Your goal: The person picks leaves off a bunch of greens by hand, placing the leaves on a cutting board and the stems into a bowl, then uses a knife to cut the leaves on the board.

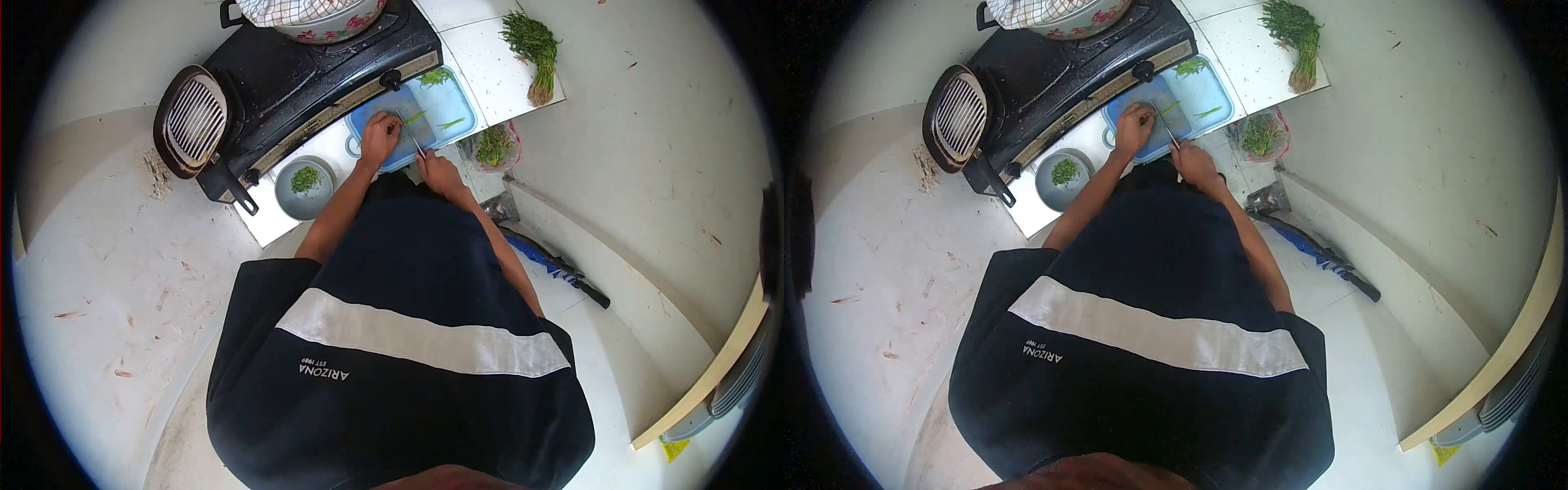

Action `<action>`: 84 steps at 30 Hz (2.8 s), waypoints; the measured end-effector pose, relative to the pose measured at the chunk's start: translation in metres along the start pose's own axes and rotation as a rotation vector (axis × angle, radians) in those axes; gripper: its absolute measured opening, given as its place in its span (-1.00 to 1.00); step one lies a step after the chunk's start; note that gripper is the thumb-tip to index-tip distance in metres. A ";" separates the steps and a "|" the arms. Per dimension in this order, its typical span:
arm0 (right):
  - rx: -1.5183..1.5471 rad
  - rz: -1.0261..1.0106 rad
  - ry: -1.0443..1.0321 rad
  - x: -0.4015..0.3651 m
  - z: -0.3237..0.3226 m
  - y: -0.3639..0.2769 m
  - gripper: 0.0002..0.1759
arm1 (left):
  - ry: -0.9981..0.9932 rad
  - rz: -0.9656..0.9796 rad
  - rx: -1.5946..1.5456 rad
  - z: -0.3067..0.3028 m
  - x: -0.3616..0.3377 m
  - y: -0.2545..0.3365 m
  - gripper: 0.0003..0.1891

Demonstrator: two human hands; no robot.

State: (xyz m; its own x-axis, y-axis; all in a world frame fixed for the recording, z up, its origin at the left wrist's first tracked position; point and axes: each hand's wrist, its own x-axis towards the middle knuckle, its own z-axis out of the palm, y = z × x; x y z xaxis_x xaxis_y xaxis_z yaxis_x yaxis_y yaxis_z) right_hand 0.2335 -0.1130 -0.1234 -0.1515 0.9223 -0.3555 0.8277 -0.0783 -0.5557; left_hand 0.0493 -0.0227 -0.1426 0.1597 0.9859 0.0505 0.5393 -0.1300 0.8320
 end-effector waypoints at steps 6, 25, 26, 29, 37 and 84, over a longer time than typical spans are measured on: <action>0.014 0.041 0.012 0.016 0.003 -0.007 -0.44 | -0.013 0.051 0.010 -0.001 -0.001 -0.002 -0.89; 0.789 0.355 -0.300 -0.044 -0.068 0.008 -0.41 | -0.098 0.043 -0.018 -0.004 0.030 0.019 -0.78; 0.858 0.407 -0.355 -0.046 -0.072 0.006 -0.43 | -0.171 0.103 0.046 -0.002 0.034 0.020 -0.77; 1.060 0.432 -0.377 -0.040 -0.051 0.020 -0.45 | -0.277 0.187 0.094 0.002 0.042 0.021 -0.75; 1.219 0.414 -0.394 -0.034 -0.044 0.021 -0.47 | -0.311 0.152 0.125 0.008 0.041 0.028 -0.80; 0.276 0.045 -0.184 -0.026 -0.051 0.019 -0.28 | 0.003 -0.034 0.046 -0.052 -0.021 -0.007 -0.79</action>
State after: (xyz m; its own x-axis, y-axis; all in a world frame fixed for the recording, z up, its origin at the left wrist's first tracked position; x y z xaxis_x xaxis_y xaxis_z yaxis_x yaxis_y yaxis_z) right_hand 0.2808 -0.1188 -0.0859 -0.2341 0.8338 -0.4999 0.6623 -0.2397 -0.7099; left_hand -0.0007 -0.0368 -0.1207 0.1380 0.9901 0.0244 0.5818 -0.1009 0.8071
